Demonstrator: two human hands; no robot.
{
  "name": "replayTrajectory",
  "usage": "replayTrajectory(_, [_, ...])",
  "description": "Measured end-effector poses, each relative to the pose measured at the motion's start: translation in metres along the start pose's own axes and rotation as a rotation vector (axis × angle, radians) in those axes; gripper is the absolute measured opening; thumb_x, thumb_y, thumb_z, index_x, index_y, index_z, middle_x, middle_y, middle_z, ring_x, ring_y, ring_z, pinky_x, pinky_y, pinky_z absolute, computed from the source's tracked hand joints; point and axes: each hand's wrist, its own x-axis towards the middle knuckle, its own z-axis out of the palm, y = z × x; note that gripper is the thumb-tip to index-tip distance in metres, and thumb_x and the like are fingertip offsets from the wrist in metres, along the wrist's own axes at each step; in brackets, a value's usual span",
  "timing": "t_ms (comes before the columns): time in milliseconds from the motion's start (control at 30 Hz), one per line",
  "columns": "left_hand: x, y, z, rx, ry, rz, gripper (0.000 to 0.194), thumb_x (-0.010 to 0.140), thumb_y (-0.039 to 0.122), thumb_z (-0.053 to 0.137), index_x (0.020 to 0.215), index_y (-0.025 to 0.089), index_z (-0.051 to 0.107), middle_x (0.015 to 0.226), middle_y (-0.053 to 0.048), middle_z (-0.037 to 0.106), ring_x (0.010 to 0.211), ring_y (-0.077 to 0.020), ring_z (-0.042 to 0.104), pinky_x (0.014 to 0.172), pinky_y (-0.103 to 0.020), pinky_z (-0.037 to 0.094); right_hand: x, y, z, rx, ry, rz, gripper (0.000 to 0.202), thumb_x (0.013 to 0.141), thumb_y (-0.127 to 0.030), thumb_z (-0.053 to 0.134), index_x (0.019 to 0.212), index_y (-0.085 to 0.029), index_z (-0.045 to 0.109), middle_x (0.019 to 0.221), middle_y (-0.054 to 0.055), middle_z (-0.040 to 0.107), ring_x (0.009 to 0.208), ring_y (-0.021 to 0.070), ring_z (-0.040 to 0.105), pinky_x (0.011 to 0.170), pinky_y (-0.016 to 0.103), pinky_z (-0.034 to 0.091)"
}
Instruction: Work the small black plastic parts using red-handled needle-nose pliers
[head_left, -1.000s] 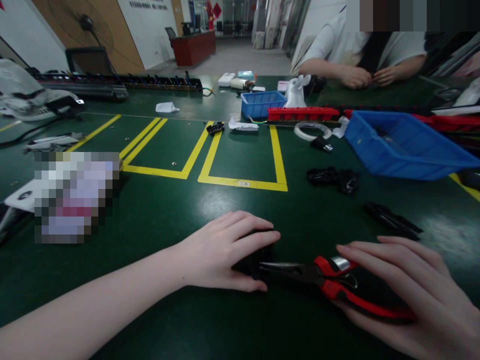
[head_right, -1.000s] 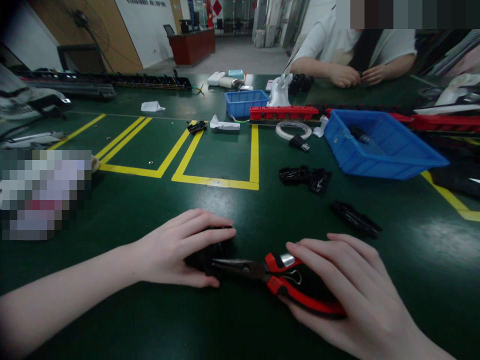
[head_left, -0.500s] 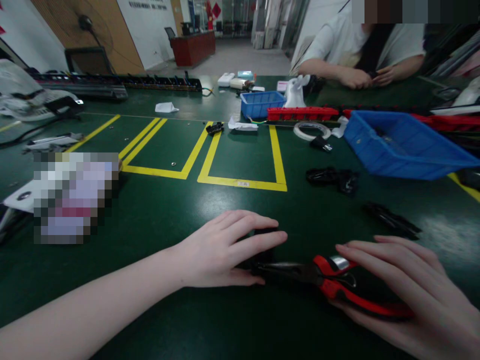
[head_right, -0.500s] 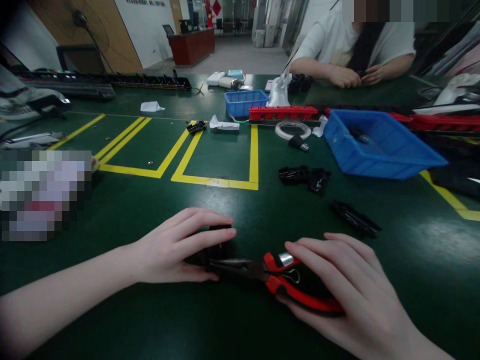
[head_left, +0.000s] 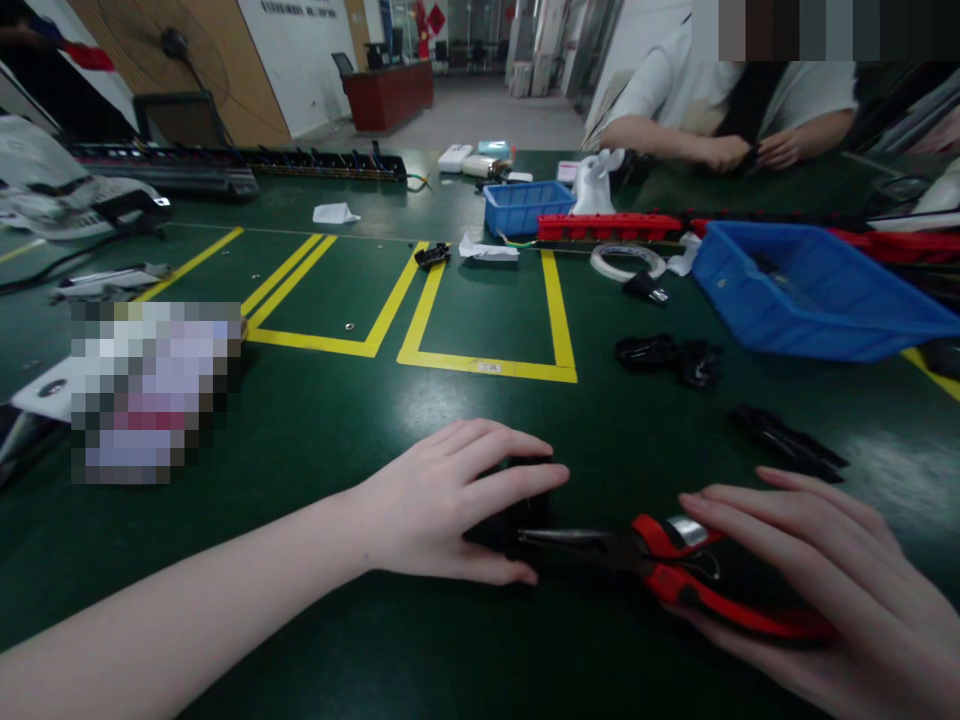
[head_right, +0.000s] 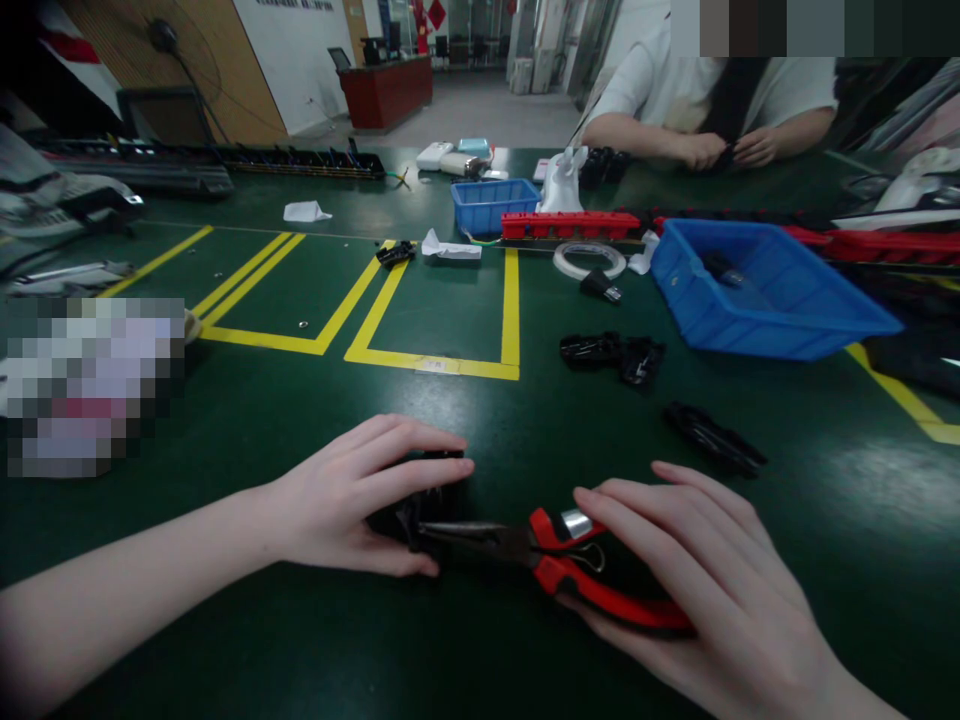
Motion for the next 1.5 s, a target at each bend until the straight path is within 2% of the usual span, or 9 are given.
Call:
replayTrajectory(367, [0.0, -0.004, 0.002, -0.08, 0.026, -0.004, 0.069, 0.08, 0.057, 0.071, 0.132, 0.014, 0.054, 0.129, -0.016, 0.06, 0.114, -0.0278, 0.058, 0.093, -0.039, 0.051, 0.002, 0.0, 0.0, -0.003, -0.003, -0.012, 0.073, 0.09, -0.035, 0.056, 0.154, -0.017, 0.027, 0.109, 0.013, 0.061, 0.108, 0.03, 0.057, 0.097, 0.047, 0.045])
replayTrajectory(567, [-0.001, -0.001, 0.001, 0.0, 0.042, 0.005, 0.061, 0.087, 0.05, 0.066, 0.135, 0.015, 0.051, 0.132, -0.017, 0.057, 0.118, -0.0286, 0.056, 0.095, -0.041, 0.051, 0.001, -0.001, 0.0, 0.006, -0.009, 0.005, 0.072, 0.09, -0.036, 0.056, 0.154, -0.017, 0.029, 0.111, 0.013, 0.06, 0.11, 0.0305, 0.055, 0.098, 0.047, 0.045])
replayTrajectory(700, [0.0, 0.001, 0.001, 0.045, 0.029, -0.013, 0.064, 0.087, 0.049, 0.066, 0.138, 0.016, 0.047, 0.13, -0.016, 0.057, 0.118, -0.0285, 0.055, 0.096, -0.041, 0.05, 0.001, -0.001, 0.001, 0.001, -0.021, 0.005, 0.072, 0.089, -0.038, 0.057, 0.153, -0.017, 0.031, 0.112, 0.013, 0.061, 0.109, 0.0302, 0.057, 0.097, 0.047, 0.046])
replayTrajectory(867, [0.001, 0.0, 0.003, 0.069, 0.003, -0.073, 0.073, 0.079, 0.061, 0.069, 0.133, 0.016, 0.05, 0.123, -0.015, 0.057, 0.111, -0.0293, 0.056, 0.09, -0.042, 0.05, 0.001, 0.001, 0.002, -0.007, -0.024, -0.007, 0.073, 0.088, -0.039, 0.057, 0.153, -0.018, 0.031, 0.11, 0.012, 0.064, 0.107, 0.0294, 0.06, 0.095, 0.046, 0.049])
replayTrajectory(967, [0.001, -0.001, 0.003, 0.067, 0.019, -0.12, 0.065, 0.077, 0.065, 0.068, 0.118, 0.016, 0.059, 0.113, -0.011, 0.059, 0.101, -0.0259, 0.057, 0.084, -0.038, 0.048, 0.0, -0.001, 0.002, 0.022, -0.011, 0.047, 0.07, 0.087, -0.041, 0.057, 0.151, -0.023, 0.035, 0.11, 0.009, 0.066, 0.106, 0.0293, 0.063, 0.095, 0.047, 0.051])
replayTrajectory(1133, [0.002, -0.001, 0.003, 0.066, 0.003, -0.142, 0.057, 0.077, 0.067, 0.067, 0.104, 0.017, 0.061, 0.099, -0.006, 0.06, 0.089, -0.0204, 0.057, 0.077, -0.033, 0.044, -0.003, -0.009, 0.002, 0.108, -0.021, 0.258, 0.06, 0.087, -0.036, 0.056, 0.145, -0.037, 0.041, 0.115, 0.004, 0.068, 0.106, 0.0328, 0.065, 0.095, 0.053, 0.051])
replayTrajectory(1267, [0.002, -0.002, 0.002, 0.064, 0.008, -0.148, 0.052, 0.079, 0.063, 0.068, 0.103, 0.017, 0.061, 0.098, -0.004, 0.061, 0.087, -0.0187, 0.057, 0.076, -0.031, 0.041, -0.002, -0.011, 0.002, 0.105, -0.011, 0.28, 0.059, 0.085, -0.038, 0.056, 0.143, -0.038, 0.043, 0.114, 0.004, 0.069, 0.101, 0.0356, 0.066, 0.09, 0.058, 0.052])
replayTrajectory(1500, [0.002, 0.0, 0.001, 0.045, 0.007, -0.202, 0.038, 0.085, 0.053, 0.064, 0.102, 0.019, 0.062, 0.092, -0.002, 0.066, 0.083, -0.0172, 0.061, 0.076, -0.032, 0.037, -0.002, -0.008, 0.0, 0.026, -0.019, 0.282, 0.061, 0.087, -0.039, 0.054, 0.147, -0.038, 0.037, 0.116, 0.004, 0.066, 0.107, 0.0353, 0.063, 0.098, 0.057, 0.045])
